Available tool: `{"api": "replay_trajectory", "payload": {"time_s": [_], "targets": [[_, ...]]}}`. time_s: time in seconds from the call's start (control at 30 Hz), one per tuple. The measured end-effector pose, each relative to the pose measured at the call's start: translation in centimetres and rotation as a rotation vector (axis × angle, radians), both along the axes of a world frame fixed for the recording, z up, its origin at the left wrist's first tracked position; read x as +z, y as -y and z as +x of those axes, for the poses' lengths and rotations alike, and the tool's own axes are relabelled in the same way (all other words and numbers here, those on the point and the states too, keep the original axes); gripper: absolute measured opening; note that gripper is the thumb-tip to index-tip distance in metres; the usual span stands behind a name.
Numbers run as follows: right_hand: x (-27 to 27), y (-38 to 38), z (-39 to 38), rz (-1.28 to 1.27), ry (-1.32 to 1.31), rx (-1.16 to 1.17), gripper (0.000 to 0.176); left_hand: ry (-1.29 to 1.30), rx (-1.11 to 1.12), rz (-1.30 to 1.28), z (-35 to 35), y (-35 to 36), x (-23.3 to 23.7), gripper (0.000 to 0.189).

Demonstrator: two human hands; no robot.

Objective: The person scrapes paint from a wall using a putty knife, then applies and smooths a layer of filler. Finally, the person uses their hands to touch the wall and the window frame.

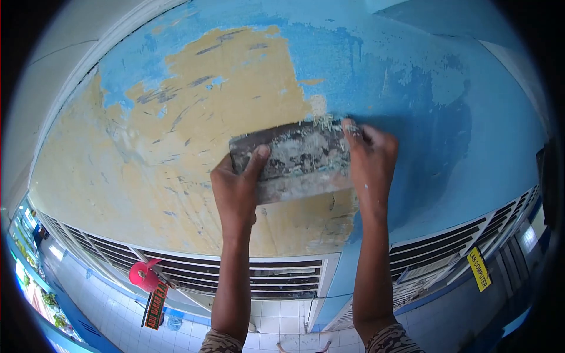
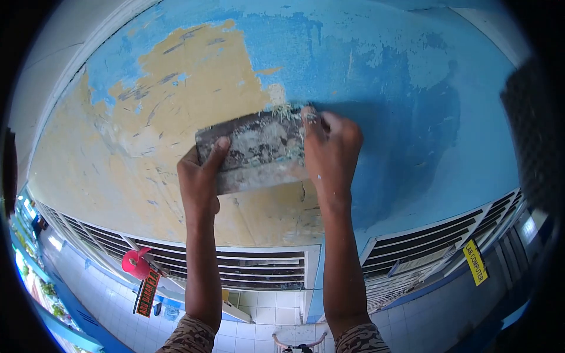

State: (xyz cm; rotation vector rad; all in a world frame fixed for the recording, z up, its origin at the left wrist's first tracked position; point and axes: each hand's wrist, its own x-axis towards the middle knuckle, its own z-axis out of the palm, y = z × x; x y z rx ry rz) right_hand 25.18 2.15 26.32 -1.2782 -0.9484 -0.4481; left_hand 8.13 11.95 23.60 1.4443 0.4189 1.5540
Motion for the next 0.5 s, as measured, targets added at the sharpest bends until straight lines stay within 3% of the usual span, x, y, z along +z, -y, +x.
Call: {"api": "replay_trajectory", "payload": {"time_s": [0.07, 0.17, 0.23, 0.37, 0.43, 0.5], "targets": [[-0.1, 0.0, 0.3, 0.013, -0.031, 0.048, 0.042, 0.024, -0.037, 0.006, 0.1, 0.0, 0.0, 0.040], [-3.6, 0.0, 0.3, 0.045, 0.085, -0.076, 0.041, -0.115, 0.094, 0.047, -0.3, 0.5, -3.0, 0.035], [-4.9, 0.8, -1.1, -0.012, -0.160, 0.053, 0.039, -0.110, 0.039, -0.017, -0.3, 1.1, -3.8, 0.036], [-0.5, -0.1, 0.7, 0.016, 0.010, -0.038, 0.039, -0.010, 0.070, 0.075, 0.4, 0.0, -0.6, 0.035], [3.0, 0.0, 1.0, 0.007, 0.139, -0.088, 0.039, 0.024, -0.016, 0.044, 0.5, 0.0, 2.3, 0.037], [2.9, 0.3, 0.6, 0.009, 0.059, -0.024, 0.039, 0.007, -0.001, 0.056, 0.5, -0.1, 2.2, 0.040]]}}
